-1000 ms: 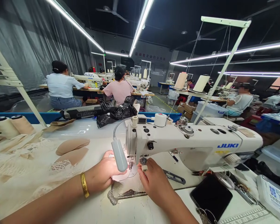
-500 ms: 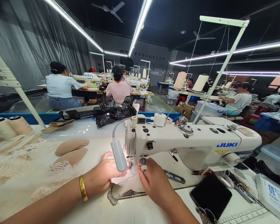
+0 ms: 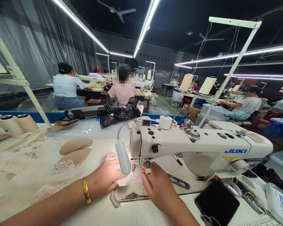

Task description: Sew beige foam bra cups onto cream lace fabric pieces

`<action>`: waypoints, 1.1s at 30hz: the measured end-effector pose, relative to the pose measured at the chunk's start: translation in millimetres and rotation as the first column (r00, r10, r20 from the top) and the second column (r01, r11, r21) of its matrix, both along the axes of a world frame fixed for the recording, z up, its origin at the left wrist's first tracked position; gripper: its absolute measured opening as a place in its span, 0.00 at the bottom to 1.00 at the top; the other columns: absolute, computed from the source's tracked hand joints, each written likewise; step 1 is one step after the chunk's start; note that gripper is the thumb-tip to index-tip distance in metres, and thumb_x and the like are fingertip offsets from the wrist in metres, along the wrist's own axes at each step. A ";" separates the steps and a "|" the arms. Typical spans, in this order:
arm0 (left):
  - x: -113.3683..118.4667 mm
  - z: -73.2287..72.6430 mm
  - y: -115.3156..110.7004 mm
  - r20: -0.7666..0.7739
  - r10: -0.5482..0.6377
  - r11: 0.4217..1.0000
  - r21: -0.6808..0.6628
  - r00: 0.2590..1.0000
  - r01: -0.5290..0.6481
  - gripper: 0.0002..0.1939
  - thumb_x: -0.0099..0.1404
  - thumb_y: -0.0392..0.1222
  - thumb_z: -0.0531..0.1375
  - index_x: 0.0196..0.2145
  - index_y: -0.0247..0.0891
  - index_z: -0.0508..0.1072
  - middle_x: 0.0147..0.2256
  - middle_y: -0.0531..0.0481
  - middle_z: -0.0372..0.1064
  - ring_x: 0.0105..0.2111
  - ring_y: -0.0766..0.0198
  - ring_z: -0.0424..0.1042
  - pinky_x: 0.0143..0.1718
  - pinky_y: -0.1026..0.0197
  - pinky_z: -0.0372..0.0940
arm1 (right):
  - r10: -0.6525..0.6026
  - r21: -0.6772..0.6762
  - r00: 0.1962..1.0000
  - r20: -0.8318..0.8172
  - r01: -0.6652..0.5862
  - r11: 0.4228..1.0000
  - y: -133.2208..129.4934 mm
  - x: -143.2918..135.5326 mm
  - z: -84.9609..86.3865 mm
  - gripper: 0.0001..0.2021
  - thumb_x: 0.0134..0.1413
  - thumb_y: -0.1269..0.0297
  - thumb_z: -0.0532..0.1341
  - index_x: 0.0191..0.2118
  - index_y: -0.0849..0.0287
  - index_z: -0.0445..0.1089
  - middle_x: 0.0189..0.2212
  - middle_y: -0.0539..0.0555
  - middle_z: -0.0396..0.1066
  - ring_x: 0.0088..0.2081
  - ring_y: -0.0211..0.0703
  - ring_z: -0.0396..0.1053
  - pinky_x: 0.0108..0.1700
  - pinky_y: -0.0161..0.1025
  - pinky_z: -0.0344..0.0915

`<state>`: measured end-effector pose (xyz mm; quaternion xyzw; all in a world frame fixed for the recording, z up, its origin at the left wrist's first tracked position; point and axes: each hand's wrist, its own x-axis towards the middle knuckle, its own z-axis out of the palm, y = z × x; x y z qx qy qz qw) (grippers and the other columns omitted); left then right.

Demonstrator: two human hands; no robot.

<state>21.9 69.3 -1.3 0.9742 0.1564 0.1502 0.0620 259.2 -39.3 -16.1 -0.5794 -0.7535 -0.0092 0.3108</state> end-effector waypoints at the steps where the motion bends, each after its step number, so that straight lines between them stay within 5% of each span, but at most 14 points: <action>1: -0.4 -1.6 -0.4 0.001 0.001 1.000 0.010 1.000 -0.001 0.16 0.65 0.33 0.60 0.49 0.48 0.75 0.50 0.49 0.78 0.49 0.48 0.74 0.56 0.35 0.51 | -0.001 0.005 1.000 0.001 0.001 1.000 -0.2 0.0 0.2 0.15 0.73 0.64 0.50 0.46 0.58 0.74 0.39 0.61 0.76 0.41 0.58 0.75 0.42 0.54 0.74; 6: -1.9 -3.2 -6.2 -0.005 -0.035 0.998 0.051 0.999 0.035 0.15 0.66 0.38 0.63 0.50 0.45 0.73 0.52 0.49 0.77 0.49 0.48 0.74 0.57 0.35 0.51 | 0.050 -0.041 0.999 0.014 -0.049 0.998 -4.2 -1.2 6.6 0.12 0.73 0.65 0.50 0.46 0.55 0.71 0.38 0.57 0.76 0.40 0.53 0.74 0.41 0.47 0.72; 10: -2.3 0.3 -17.7 -0.032 -0.046 0.993 0.108 0.998 0.050 0.04 0.70 0.42 0.63 0.39 0.41 0.71 0.41 0.52 0.78 0.42 0.52 0.75 0.53 0.39 0.54 | 0.131 -0.152 0.989 0.070 -0.119 0.981 -8.4 -3.4 10.4 0.11 0.73 0.66 0.50 0.45 0.53 0.70 0.37 0.54 0.74 0.41 0.51 0.72 0.39 0.43 0.68; 15: -2.5 1.0 -30.7 -0.016 -0.079 0.973 0.215 0.997 0.080 0.07 0.70 0.42 0.62 0.34 0.41 0.68 0.32 0.56 0.73 0.33 0.58 0.70 0.51 0.44 0.55 | 0.254 -0.281 0.965 0.065 -0.227 0.933 -11.1 -9.0 10.9 0.11 0.70 0.70 0.54 0.42 0.52 0.73 0.37 0.52 0.71 0.38 0.46 0.70 0.40 0.40 0.67; 23: 5.9 -2.1 -24.2 -0.003 -0.013 0.978 0.210 1.000 0.013 0.08 0.68 0.37 0.61 0.30 0.39 0.68 0.32 0.55 0.73 0.35 0.58 0.73 0.53 0.43 0.53 | 0.196 -0.213 0.979 0.053 -0.180 0.960 -5.8 -13.1 3.6 0.13 0.70 0.71 0.52 0.42 0.54 0.74 0.36 0.53 0.69 0.37 0.47 0.69 0.40 0.42 0.67; 33: 9.7 7.9 -5.1 -0.121 0.051 0.984 0.173 0.991 -0.029 0.06 0.74 0.40 0.57 0.40 0.43 0.75 0.39 0.52 0.77 0.42 0.53 0.73 0.54 0.41 0.55 | 0.087 -0.167 0.991 0.098 -0.069 0.984 1.3 -16.7 -3.0 0.13 0.68 0.72 0.51 0.47 0.55 0.71 0.40 0.57 0.74 0.39 0.50 0.74 0.39 0.44 0.71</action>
